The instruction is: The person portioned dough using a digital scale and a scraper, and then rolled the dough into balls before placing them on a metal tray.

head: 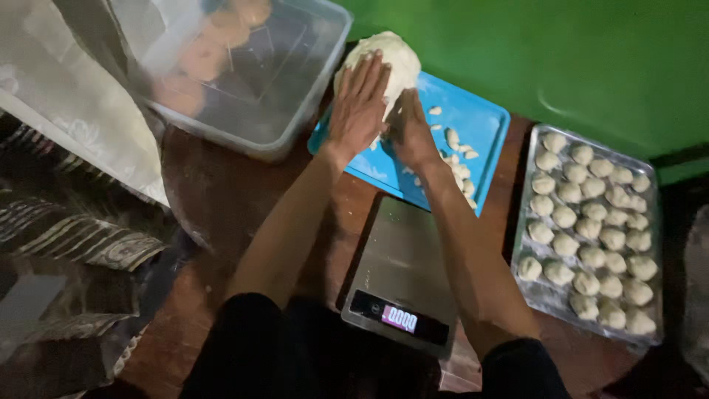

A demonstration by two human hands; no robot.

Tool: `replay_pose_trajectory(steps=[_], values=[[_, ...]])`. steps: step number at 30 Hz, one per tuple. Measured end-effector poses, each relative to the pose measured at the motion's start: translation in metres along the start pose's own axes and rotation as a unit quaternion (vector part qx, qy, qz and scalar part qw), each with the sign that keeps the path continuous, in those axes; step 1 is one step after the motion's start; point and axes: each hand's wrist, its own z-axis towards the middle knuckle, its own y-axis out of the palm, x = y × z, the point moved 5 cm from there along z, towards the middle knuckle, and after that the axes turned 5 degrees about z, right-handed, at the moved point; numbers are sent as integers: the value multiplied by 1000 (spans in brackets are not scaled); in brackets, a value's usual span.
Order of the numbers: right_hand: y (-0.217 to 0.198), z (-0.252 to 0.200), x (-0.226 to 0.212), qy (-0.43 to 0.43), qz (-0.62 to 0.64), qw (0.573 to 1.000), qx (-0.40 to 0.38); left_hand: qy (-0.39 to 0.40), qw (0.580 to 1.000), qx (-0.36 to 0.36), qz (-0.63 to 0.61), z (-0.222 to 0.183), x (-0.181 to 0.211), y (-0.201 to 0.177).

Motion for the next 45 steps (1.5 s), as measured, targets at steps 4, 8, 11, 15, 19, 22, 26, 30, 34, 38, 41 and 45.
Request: replay_pose_trajectory(steps=[4, 8, 11, 15, 19, 22, 26, 30, 34, 38, 41, 45], values=[[19, 15, 12, 1, -85, 995, 55, 38, 999, -37, -3, 7, -14, 27], [15, 11, 2, -120, -173, 966, 152, 32, 998, -50, 3, 5, -14, 34], [14, 10, 5, -82, -131, 975, 161, 33, 999, -40, 14, 4, -13, 29], [17, 17, 18, -1, -219, 970, 101, 14, 997, -19, 67, 5, -9, 34], [16, 8, 26, 89, -199, 974, 68, 16, 997, 13, 78, 8, -10, 41], [15, -3, 26, 120, -155, 980, 42, -4, 994, 29, 106, 5, -13, 43], [-3, -22, 11, 184, -40, 982, 5, -9, 998, 26, 53, 10, -13, 42], [-19, -55, -20, 227, 405, 880, 98, -4, 1000, 20, -12, 15, -14, 45], [-54, -91, -45, 264, 583, 745, 188, -26, 990, -15, -141, 15, -13, 24], [-59, -131, -59, 328, 664, 638, 210, -51, 880, 59, -468, -28, 36, -62], [-58, -151, -89, 314, 663, 654, 183, 7, 878, 48, -477, -75, 98, -85], [-66, -171, -157, 291, 756, 546, 212, 126, 928, 170, -307, -106, 125, -94]])
